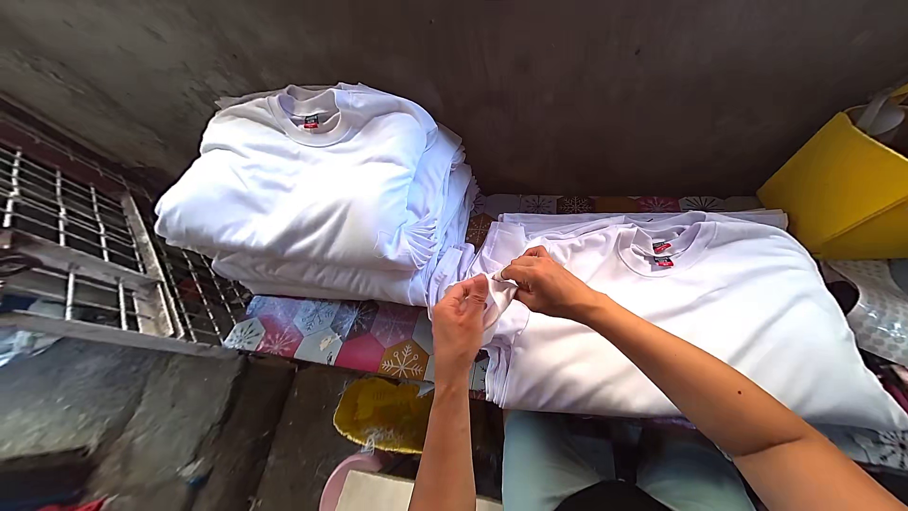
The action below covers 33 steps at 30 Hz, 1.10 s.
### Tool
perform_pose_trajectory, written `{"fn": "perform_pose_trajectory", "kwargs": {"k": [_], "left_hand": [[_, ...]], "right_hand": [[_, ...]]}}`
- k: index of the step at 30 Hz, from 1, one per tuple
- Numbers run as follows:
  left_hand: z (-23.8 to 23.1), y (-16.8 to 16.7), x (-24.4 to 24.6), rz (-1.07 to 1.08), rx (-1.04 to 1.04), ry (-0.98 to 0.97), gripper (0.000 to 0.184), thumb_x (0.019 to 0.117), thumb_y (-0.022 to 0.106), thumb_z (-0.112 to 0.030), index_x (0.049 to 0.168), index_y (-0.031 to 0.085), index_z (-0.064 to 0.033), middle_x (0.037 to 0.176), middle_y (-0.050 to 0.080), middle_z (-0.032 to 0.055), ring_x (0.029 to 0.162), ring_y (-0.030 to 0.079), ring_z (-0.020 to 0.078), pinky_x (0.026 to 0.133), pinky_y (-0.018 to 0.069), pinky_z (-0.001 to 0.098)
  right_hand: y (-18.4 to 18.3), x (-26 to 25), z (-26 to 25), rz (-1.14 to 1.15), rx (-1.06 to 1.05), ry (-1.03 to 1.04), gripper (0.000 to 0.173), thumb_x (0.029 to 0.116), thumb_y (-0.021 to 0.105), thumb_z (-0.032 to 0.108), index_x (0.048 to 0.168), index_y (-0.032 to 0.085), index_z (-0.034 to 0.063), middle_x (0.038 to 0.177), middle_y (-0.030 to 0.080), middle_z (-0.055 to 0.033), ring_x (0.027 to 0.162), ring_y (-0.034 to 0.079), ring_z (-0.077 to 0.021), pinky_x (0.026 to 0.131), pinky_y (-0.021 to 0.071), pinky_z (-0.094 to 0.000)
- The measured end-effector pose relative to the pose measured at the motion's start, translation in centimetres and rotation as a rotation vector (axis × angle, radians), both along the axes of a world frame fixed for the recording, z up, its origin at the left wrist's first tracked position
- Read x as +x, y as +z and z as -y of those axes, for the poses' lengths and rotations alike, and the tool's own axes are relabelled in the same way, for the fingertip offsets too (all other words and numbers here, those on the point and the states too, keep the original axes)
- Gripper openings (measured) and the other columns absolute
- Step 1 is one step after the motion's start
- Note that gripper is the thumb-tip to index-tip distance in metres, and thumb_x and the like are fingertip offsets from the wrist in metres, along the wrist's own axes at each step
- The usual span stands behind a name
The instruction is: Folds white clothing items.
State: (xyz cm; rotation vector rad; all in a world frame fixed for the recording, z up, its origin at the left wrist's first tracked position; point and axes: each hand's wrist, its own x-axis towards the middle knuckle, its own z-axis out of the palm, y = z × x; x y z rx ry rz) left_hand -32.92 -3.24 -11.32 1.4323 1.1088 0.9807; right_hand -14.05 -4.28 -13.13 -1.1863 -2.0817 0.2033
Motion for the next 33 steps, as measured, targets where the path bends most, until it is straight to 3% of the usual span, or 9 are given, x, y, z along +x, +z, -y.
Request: {"fn": "perform_pose_trajectory", "kwargs": {"k": [4,8,10,12,18,20,23,29,33], "left_hand": [[0.6,-0.7,0.7,-0.037,0.150,0.059,0.037,0.0930,0.072,-0.006,0.123,0.053,0.0015,0.087,0.075,0.0046,0.074,0.071,0.0059,0.072,0.0590,0.0244],[1.1,0.3,0.5,0.132,0.387,0.102,0.029,0.0928,0.065,0.000,0.118,0.052,-0.0034,0.082,0.073,-0.0063,0.072,0.069,-0.0014,0.070,0.0584,0.0188],[1.6,1.3,0.4,0.180,0.476,0.065,0.030,0.0943,0.064,0.000,0.120,0.050,-0.0077,0.082,0.072,-0.0113,0.073,0.068,-0.0030,0.072,0.0582,0.0177],[1.8,2.0,-0.2,0.188,0.618,0.060,0.022,0.0979,0.062,-0.006,0.118,0.056,-0.0089,0.083,0.073,-0.0119,0.075,0.069,-0.0016,0.073,0.0593,0.0200],[-3.3,-2.1,-0.8,-0.435,0.612,-0.002,0.021,0.0999,0.062,-0.011,0.108,0.072,0.0049,0.106,0.073,0.0182,0.097,0.073,0.0265,0.089,0.0595,0.0442],[-5.5,-4.7,1.0,-0.655,0.464,-0.114,0.039,0.0992,0.067,-0.029,0.119,0.070,0.0040,0.120,0.069,0.0250,0.111,0.067,0.0414,0.096,0.0518,0.0600],[-6.8,-7.5,4.3,-0.812,0.464,-0.200,0.064,0.0859,0.078,-0.049,0.122,0.068,0.0036,0.132,0.062,0.0261,0.124,0.058,0.0444,0.104,0.0457,0.0608],[-3.8,-3.2,0.6,-0.964,0.241,-0.040,0.029,0.0982,0.064,-0.016,0.112,0.071,0.0087,0.115,0.067,0.0319,0.114,0.063,0.0501,0.099,0.0450,0.0677],[-2.2,1.4,-1.9,-1.155,0.077,0.095,0.037,0.0906,0.068,-0.003,0.121,0.061,0.0165,0.133,0.051,0.0416,0.129,0.047,0.0580,0.100,0.0425,0.0684]], "right_hand": [[1.3,-0.5,-0.1,-0.019,-0.005,0.005,0.027,0.0782,0.080,0.008,0.103,0.074,-0.0010,0.086,0.072,-0.0133,0.082,0.069,-0.0282,0.091,0.0459,-0.0569],[4.1,0.3,0.0,-0.111,-0.282,0.094,0.071,0.0739,0.089,0.037,0.131,0.066,0.0023,0.129,0.064,-0.0158,0.121,0.058,-0.0305,0.106,0.0357,-0.0617],[4.9,0.6,0.0,-0.210,-0.229,0.200,0.032,0.0832,0.083,0.022,0.105,0.075,-0.0005,0.096,0.074,-0.0106,0.093,0.069,-0.0169,0.089,0.0542,-0.0406],[5.4,1.2,0.5,-0.216,-0.120,0.318,0.014,0.0881,0.075,0.009,0.079,0.073,-0.0013,0.072,0.067,-0.0066,0.075,0.064,-0.0122,0.081,0.0500,-0.0325],[5.1,7.4,7.6,-0.223,-0.294,0.518,0.026,0.0971,0.065,0.021,0.082,0.072,0.0008,0.088,0.074,-0.0050,0.096,0.067,-0.0089,0.108,0.0442,-0.0356],[4.5,8.1,8.9,-0.244,-0.356,0.526,0.024,0.0965,0.067,0.019,0.082,0.073,0.0004,0.090,0.075,-0.0050,0.098,0.068,-0.0078,0.112,0.0411,-0.0349],[4.1,8.1,9.6,-0.270,-0.363,0.490,0.023,0.0960,0.069,0.018,0.082,0.072,0.0001,0.090,0.074,-0.0046,0.100,0.067,-0.0071,0.111,0.0423,-0.0324],[4.6,8.1,10.2,-0.350,-0.350,0.550,0.026,0.0977,0.067,0.019,0.080,0.069,-0.0003,0.091,0.074,-0.0056,0.104,0.066,-0.0085,0.110,0.0424,-0.0328],[4.4,8.5,10.6,-0.424,-0.341,0.598,0.027,0.0997,0.066,0.020,0.081,0.068,0.0001,0.094,0.075,-0.0064,0.106,0.067,-0.0096,0.113,0.0405,-0.0361]]}}
